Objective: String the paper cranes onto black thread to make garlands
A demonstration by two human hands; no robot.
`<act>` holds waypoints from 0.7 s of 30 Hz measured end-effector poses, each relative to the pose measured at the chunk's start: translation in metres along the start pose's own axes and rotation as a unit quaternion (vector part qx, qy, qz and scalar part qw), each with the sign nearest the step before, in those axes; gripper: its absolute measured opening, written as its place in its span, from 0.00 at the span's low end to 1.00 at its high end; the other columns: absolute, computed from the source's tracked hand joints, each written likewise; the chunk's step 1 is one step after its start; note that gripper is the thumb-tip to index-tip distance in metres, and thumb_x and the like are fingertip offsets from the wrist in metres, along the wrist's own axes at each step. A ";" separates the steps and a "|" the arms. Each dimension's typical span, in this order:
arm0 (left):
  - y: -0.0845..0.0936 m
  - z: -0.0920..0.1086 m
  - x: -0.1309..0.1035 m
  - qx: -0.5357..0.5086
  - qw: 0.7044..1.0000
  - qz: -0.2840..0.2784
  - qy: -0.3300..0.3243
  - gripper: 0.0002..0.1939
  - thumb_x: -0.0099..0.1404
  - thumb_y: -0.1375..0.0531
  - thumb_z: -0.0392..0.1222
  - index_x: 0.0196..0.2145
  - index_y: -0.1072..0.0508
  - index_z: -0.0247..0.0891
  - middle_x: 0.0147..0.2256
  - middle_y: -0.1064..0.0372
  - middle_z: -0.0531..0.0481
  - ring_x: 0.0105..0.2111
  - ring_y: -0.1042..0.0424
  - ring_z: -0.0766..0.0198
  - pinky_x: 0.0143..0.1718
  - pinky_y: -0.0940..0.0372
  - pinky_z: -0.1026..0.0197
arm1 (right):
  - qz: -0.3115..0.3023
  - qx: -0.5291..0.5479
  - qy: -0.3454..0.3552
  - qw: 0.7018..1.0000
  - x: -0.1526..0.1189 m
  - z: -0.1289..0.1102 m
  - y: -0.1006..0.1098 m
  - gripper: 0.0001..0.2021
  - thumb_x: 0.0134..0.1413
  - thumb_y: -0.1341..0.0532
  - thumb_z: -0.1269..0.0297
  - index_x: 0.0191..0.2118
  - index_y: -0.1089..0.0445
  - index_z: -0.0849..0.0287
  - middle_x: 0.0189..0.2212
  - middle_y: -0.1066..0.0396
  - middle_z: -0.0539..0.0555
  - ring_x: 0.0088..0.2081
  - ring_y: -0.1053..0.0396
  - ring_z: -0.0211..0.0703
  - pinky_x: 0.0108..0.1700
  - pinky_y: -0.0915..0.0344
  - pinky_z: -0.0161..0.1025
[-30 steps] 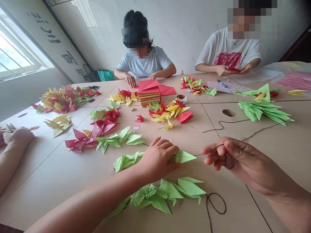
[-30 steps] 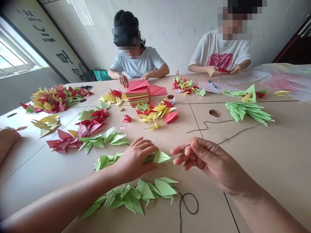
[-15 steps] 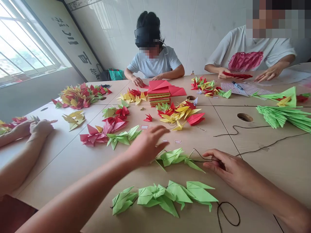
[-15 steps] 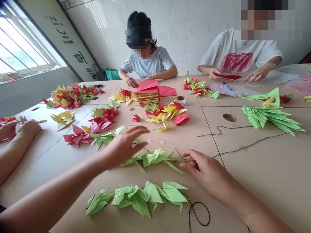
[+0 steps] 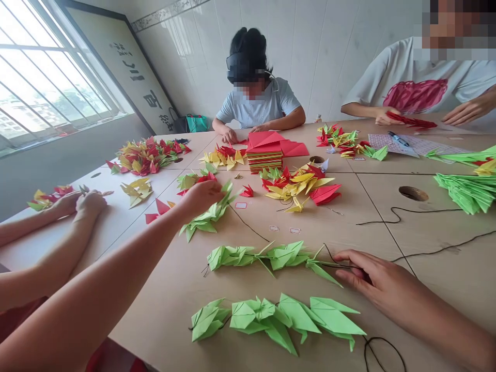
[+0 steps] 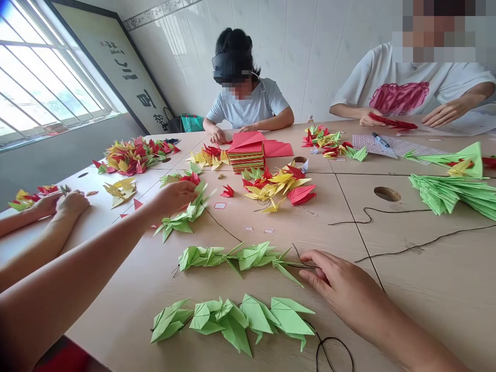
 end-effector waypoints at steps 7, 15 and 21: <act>0.024 0.017 0.003 -0.213 0.975 0.013 0.056 0.10 0.57 0.38 0.45 0.30 0.31 0.36 0.29 0.30 0.51 0.28 0.28 0.67 0.36 0.31 0.60 | -0.019 -0.010 0.003 1.000 0.001 0.004 -0.004 0.17 0.61 0.48 0.49 0.44 0.30 0.51 0.41 0.23 0.53 0.37 0.25 0.50 0.35 0.29 0.44; 0.009 0.044 -0.003 -0.324 0.941 -0.020 0.093 0.05 0.63 0.42 0.39 0.36 0.29 0.34 0.30 0.28 0.46 0.27 0.28 0.67 0.31 0.31 0.62 | -0.055 0.000 -0.026 0.998 0.001 0.010 -0.009 0.15 0.61 0.49 0.51 0.46 0.32 0.49 0.44 0.25 0.51 0.40 0.26 0.48 0.37 0.30 0.40; -0.012 0.065 -0.005 -0.172 0.980 -0.103 -0.002 0.10 0.66 0.46 0.45 0.38 0.32 0.36 0.33 0.29 0.49 0.31 0.28 0.68 0.35 0.31 0.62 | -0.077 -0.004 -0.036 0.996 0.001 0.006 -0.009 0.17 0.60 0.52 0.49 0.45 0.33 0.50 0.42 0.25 0.52 0.39 0.27 0.49 0.39 0.32 0.43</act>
Point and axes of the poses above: each hand's wrist, its own x-axis towards the middle knuckle, its own y-axis out of the back of the hand, z = x × y, the point moved 6 cm from there along x, towards the middle knuckle
